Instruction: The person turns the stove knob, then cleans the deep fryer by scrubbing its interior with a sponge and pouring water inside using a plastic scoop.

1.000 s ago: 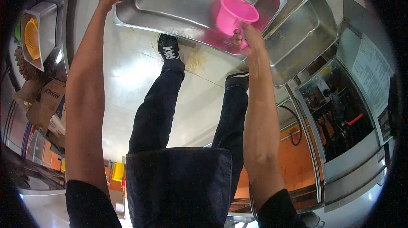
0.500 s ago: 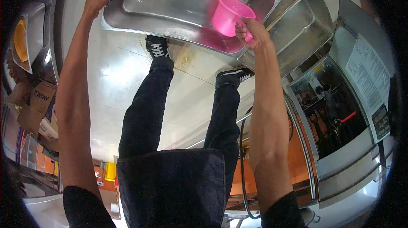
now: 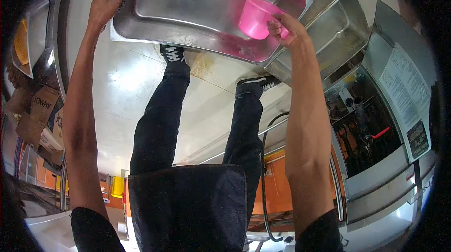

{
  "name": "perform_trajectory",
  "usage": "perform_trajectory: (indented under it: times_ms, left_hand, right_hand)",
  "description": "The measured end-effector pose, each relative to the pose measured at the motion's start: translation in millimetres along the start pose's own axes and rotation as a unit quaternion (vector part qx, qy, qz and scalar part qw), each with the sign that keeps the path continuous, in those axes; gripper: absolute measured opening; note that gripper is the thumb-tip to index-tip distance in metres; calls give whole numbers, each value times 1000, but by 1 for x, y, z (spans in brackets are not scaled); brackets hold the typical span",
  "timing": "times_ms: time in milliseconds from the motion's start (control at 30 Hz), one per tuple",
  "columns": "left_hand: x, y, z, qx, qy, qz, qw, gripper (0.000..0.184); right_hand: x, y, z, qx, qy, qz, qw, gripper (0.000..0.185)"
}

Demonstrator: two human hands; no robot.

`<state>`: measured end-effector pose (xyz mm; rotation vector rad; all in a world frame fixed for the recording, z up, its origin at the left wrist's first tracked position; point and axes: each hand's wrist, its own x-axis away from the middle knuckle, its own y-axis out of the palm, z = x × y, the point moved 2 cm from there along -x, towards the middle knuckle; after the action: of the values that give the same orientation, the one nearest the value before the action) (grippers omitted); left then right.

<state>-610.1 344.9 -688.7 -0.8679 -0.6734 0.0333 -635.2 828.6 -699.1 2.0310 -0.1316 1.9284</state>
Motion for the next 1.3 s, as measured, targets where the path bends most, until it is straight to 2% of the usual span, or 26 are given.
perform_trajectory:
  times_ms: [33, 133, 267, 367, 433, 467, 533, 633, 767, 967, 1033, 1100, 1200, 1233, 1300]
  left_hand:
    - [1, -2, 3, 8, -4, 7, 1000, 40]
    - [4, -9, 11, 8, -7, 0, 1000, 41]
    - [11, -11, 20, -1, -13, -13, 1000, 42]
    - [15, -10, 19, 0, -16, -17, 1000, 41]
    - [14, -12, 20, -1, -8, -16, 1000, 41]
    - [14, -13, 20, -3, -2, -16, 1000, 41]
    - [16, -14, 25, -3, -22, -25, 999, 41]
    - [13, -13, 27, 5, -45, -42, 998, 41]
    - [12, -7, 25, 32, -59, -38, 997, 40]
    - [0, 17, -8, 81, -100, -72, 989, 36]
    - [0, 26, -15, 84, -88, -56, 991, 33]
    - [-1, 32, -18, 87, -77, -46, 992, 31]
    - [2, 25, -9, 70, -89, -13, 994, 29]
    - [5, 22, -6, -5, -77, 13, 997, 28]
    - [14, 11, 5, -99, -62, 58, 991, 28]
  right_hand:
    - [1, 3, -3, 13, -9, 13, 1000, 11]
    - [2, 6, -10, 47, -6, -30, 998, 13]
    - [5, 10, -16, 92, -9, -12, 996, 13]
    - [12, 15, -18, 120, -18, 6, 993, 5]
    - [18, 19, -20, 221, -71, 36, 972, 16]
    - [22, 20, -17, 221, -70, 37, 972, 16]
    - [33, 22, -13, 315, -133, 83, 936, 23]
    - [41, 6, 7, 361, -184, 92, 910, 27]
    - [32, -26, 43, 341, -240, 92, 904, 35]
    - [21, -21, 79, 222, -265, 42, 937, 39]
    - [34, -13, 89, 173, -285, 8, 943, 25]
    - [58, -7, 94, 160, -288, 6, 944, 25]
    - [100, -5, 113, 151, -292, -2, 945, 31]
    - [119, -5, 116, 150, -292, -2, 945, 40]
    - [168, -2, 125, 118, -296, -18, 948, 41]
